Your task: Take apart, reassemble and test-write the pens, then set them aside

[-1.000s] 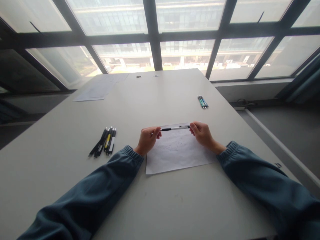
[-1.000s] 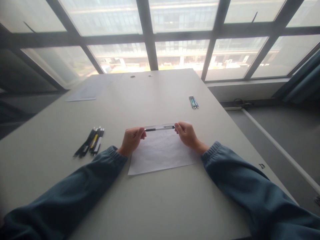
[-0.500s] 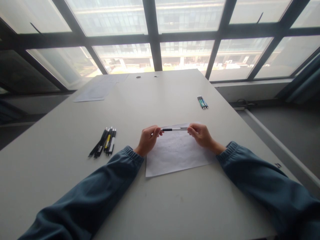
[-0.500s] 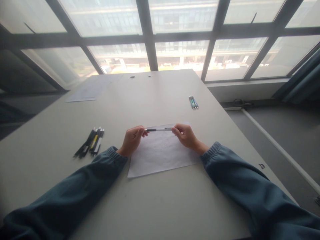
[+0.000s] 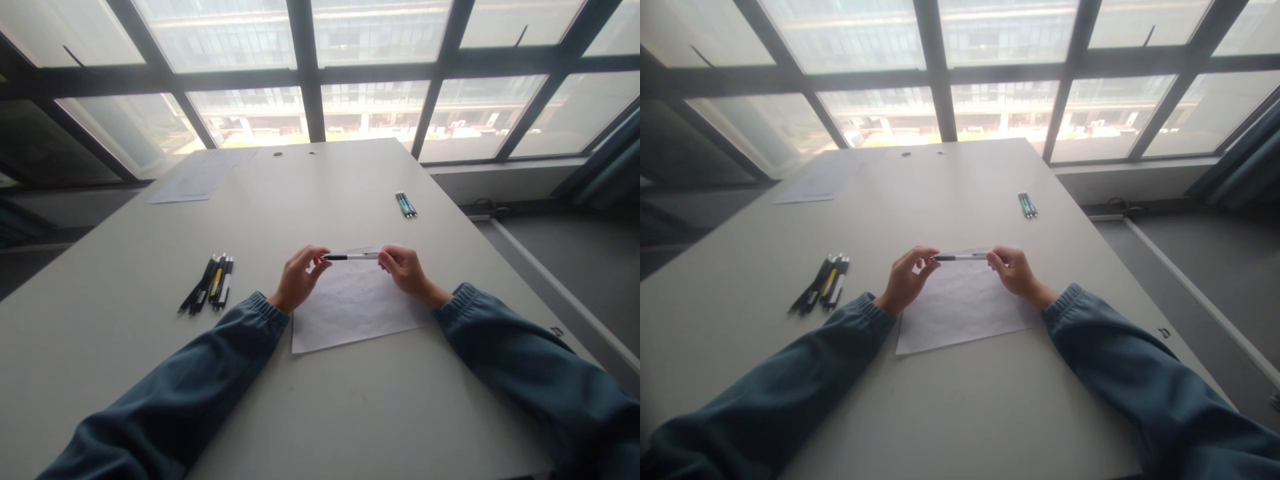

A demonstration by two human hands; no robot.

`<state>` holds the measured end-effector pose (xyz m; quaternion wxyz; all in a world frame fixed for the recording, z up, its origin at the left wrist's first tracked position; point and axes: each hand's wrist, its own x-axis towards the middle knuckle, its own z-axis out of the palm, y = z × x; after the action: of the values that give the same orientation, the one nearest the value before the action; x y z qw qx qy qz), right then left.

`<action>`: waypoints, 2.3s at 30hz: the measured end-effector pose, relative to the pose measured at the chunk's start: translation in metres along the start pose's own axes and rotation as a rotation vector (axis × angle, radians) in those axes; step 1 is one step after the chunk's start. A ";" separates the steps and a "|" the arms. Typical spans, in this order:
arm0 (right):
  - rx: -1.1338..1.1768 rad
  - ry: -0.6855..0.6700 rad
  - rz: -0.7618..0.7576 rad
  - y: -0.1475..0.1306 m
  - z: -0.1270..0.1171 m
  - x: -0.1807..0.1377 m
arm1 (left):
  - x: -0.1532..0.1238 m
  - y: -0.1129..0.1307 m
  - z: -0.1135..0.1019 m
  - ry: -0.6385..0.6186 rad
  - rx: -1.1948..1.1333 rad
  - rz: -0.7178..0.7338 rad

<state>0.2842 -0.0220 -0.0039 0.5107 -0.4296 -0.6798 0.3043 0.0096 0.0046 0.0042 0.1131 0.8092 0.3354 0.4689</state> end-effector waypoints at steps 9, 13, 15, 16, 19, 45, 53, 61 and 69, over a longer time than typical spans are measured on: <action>0.004 -0.002 -0.002 0.003 0.000 0.000 | 0.003 0.005 -0.003 -0.017 0.021 0.084; 0.011 0.007 0.007 0.005 -0.001 -0.001 | 0.003 0.005 -0.004 -0.063 0.047 0.119; 0.009 0.011 0.006 0.006 -0.001 0.000 | 0.003 0.004 -0.005 -0.082 0.064 0.135; 0.007 0.012 0.004 0.006 -0.001 0.000 | 0.003 0.003 -0.005 -0.091 0.073 0.143; 0.006 0.006 -0.001 0.006 -0.001 0.000 | 0.003 0.003 -0.005 -0.113 0.100 0.164; -0.038 -0.041 -0.054 -0.005 -0.001 0.002 | 0.000 0.002 -0.004 -0.132 -0.031 0.014; -0.046 0.003 -0.054 -0.001 0.000 0.001 | -0.001 0.002 -0.004 -0.145 -0.056 -0.015; 0.013 0.063 0.009 0.002 0.000 0.001 | 0.001 0.002 0.001 0.049 -0.016 0.025; 0.021 0.043 0.009 0.002 -0.001 0.001 | 0.004 0.012 -0.002 0.076 0.011 0.061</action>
<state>0.2854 -0.0206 -0.0050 0.5284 -0.4335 -0.6635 0.3044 0.0147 -0.0018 0.0138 0.0812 0.8013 0.3172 0.5008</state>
